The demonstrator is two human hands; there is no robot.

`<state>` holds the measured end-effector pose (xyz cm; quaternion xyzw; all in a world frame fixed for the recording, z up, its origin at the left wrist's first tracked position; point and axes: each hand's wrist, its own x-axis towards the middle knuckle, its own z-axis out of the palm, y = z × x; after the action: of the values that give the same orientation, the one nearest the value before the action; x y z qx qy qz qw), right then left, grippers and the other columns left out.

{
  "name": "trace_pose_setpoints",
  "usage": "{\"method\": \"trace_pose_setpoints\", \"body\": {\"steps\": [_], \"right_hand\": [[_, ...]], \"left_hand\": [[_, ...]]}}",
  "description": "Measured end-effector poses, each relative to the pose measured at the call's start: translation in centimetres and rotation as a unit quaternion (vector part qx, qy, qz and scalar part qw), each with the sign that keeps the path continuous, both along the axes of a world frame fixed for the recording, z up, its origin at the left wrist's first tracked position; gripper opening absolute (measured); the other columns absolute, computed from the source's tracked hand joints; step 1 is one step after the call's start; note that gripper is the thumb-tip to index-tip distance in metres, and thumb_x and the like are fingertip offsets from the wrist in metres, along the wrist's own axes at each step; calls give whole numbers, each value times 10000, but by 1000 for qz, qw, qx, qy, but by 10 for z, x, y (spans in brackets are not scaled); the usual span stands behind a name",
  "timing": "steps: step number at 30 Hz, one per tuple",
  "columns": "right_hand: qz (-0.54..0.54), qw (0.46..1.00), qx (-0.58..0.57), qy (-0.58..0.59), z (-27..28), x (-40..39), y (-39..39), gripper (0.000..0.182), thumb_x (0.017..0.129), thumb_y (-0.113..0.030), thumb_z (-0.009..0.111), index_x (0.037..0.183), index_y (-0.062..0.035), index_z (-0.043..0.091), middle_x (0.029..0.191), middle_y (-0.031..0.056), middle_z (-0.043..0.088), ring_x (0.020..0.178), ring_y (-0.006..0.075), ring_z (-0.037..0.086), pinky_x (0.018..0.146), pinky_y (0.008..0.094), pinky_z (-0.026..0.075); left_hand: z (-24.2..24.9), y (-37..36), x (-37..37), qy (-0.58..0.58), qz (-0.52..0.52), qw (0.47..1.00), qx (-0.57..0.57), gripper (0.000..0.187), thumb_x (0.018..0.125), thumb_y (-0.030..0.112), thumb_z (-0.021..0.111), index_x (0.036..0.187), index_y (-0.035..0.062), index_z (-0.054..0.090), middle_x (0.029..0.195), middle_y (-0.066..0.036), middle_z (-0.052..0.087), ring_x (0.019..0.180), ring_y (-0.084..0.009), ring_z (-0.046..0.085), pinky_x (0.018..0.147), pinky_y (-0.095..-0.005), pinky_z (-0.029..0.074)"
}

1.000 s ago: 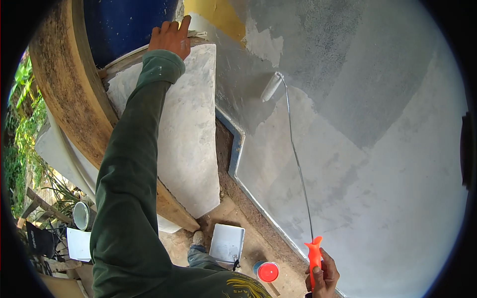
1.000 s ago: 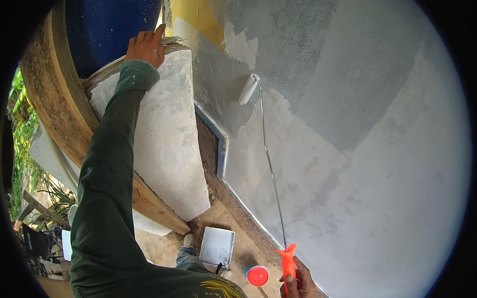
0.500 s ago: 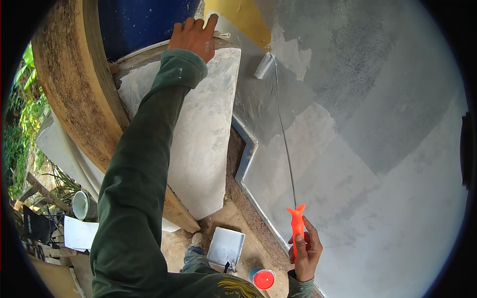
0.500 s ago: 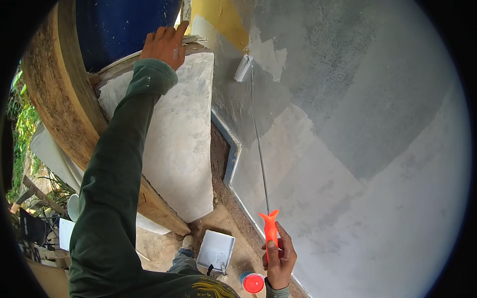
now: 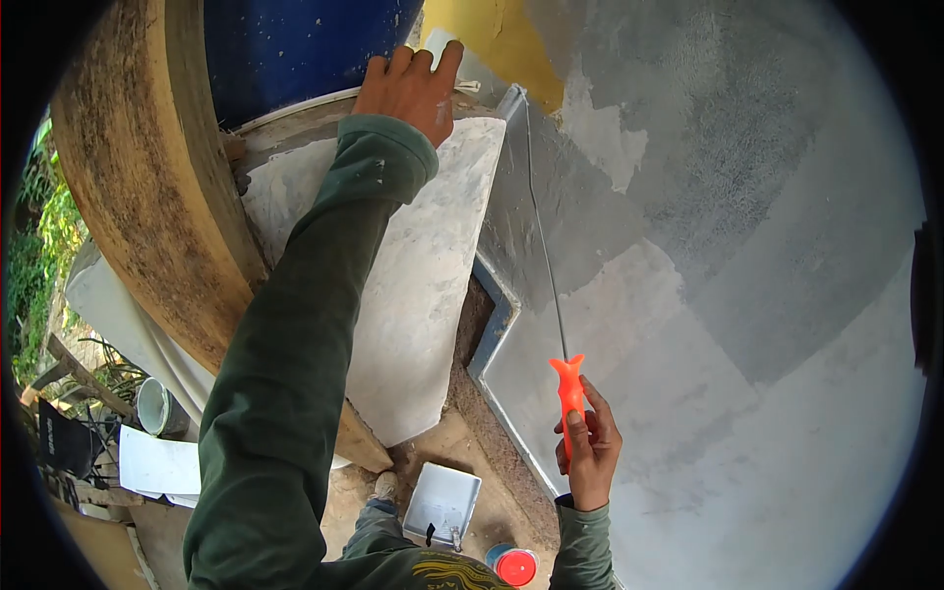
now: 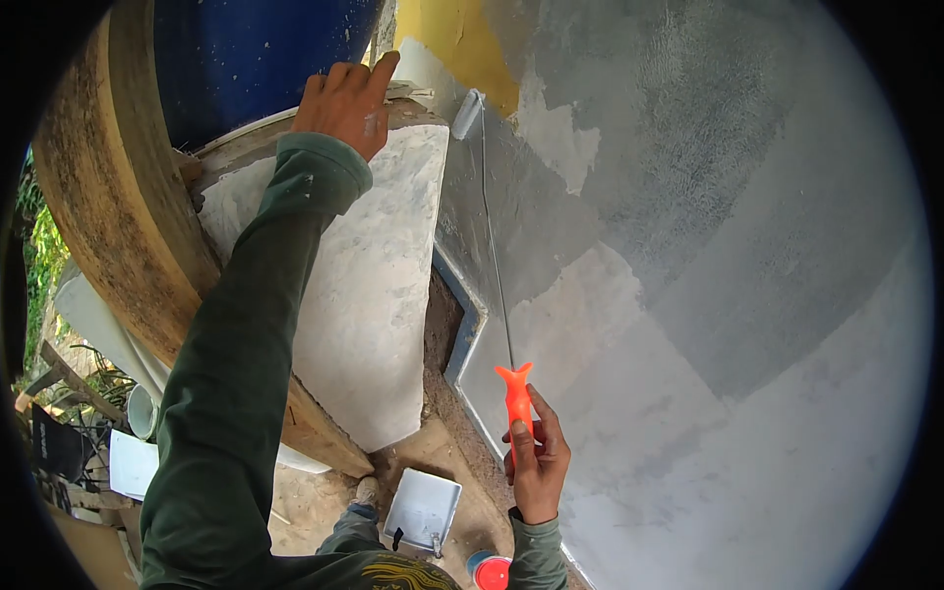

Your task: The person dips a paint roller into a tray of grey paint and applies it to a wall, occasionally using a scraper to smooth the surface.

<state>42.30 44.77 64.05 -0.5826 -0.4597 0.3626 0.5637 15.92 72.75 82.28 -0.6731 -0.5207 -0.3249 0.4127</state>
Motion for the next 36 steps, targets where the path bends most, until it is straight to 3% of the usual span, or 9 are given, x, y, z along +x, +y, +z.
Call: {"method": "trace_pose_setpoints", "body": {"steps": [12, 14, 16, 20, 22, 26, 28, 35, 36], "right_hand": [[39, 998, 49, 16, 0, -20, 83, 451, 1020, -271, 623, 1435, -108, 553, 759, 19, 604, 492, 37, 436, 446, 220, 359], [54, 995, 86, 3, -7, -22, 102, 439, 1033, -253, 599, 1439, -99, 537, 749, 37, 600, 429, 53, 443, 372, 238, 331], [57, 994, 98, -5, -5, -25, 115, 428, 1031, -232, 596, 1436, -104, 540, 751, 39, 601, 432, 57, 451, 373, 237, 337], [58, 992, 108, -5, -1, -32, 143, 421, 1025, -204, 598, 1433, -114, 543, 745, 35, 603, 435, 63, 458, 374, 244, 347], [60, 994, 93, -2, 4, -36, 157, 417, 1011, -209, 620, 1412, -104, 572, 757, 34, 609, 502, 58, 476, 452, 241, 405], [66, 991, 116, -14, 6, -40, 193, 416, 1008, -201, 616, 1411, -107, 574, 749, 27, 598, 503, 58, 475, 453, 244, 405], [76, 990, 118, -8, 12, -43, 206, 417, 1004, -204, 615, 1410, -117, 578, 748, 21, 594, 504, 59, 474, 459, 241, 404], [82, 984, 156, -28, 16, -48, 268, 428, 992, -205, 615, 1413, -136, 584, 744, 17, 594, 540, 80, 502, 502, 255, 428], [82, 982, 166, -36, 16, -49, 277, 425, 994, -203, 614, 1412, -135, 583, 739, 20, 594, 494, 70, 483, 451, 250, 401]], "left_hand": [[4, -7, 2, -23, -14, 1000, -14, 623, 841, 66, 640, 1442, 111, 481, 1109, -110, 654, 1096, -269, 564, 884, -414, 420], [5, -8, 2, -31, -16, 999, -17, 636, 836, 63, 639, 1449, 104, 474, 1112, -108, 654, 1099, -275, 562, 896, -420, 419], [4, -5, 2, -59, -38, 997, 15, 638, 807, 66, 675, 1418, 93, 492, 1036, -107, 663, 1060, -272, 571, 882, -434, 426], [7, -7, 2, -88, -53, 994, 23, 635, 804, 48, 667, 1414, 89, 497, 1047, -99, 660, 1063, -271, 570, 892, -435, 431], [9, -9, 1, -105, -65, 992, 20, 627, 805, 42, 663, 1409, 84, 500, 1066, -96, 655, 1069, -274, 570, 908, -435, 432], [10, -11, 1, -119, -78, 989, 31, 638, 803, 35, 659, 1417, 78, 493, 1059, -95, 646, 1067, -276, 568, 924, -431, 429], [11, -14, 4, -158, -95, 982, 49, 547, 820, -65, 596, 1351, 58, 554, 1058, -124, 636, 1067, -299, 578, 920, -415, 430], [11, -15, 3, -144, -113, 982, 50, 328, 810, -61, 608, 1126, 23, 638, 1050, -137, 639, 1059, -315, 579, 918, -420, 432], [11, -14, 3, -141, -109, 983, 45, 289, 802, -53, 616, 1080, 23, 633, 1030, -134, 634, 1047, -317, 576, 915, -420, 433]]}}
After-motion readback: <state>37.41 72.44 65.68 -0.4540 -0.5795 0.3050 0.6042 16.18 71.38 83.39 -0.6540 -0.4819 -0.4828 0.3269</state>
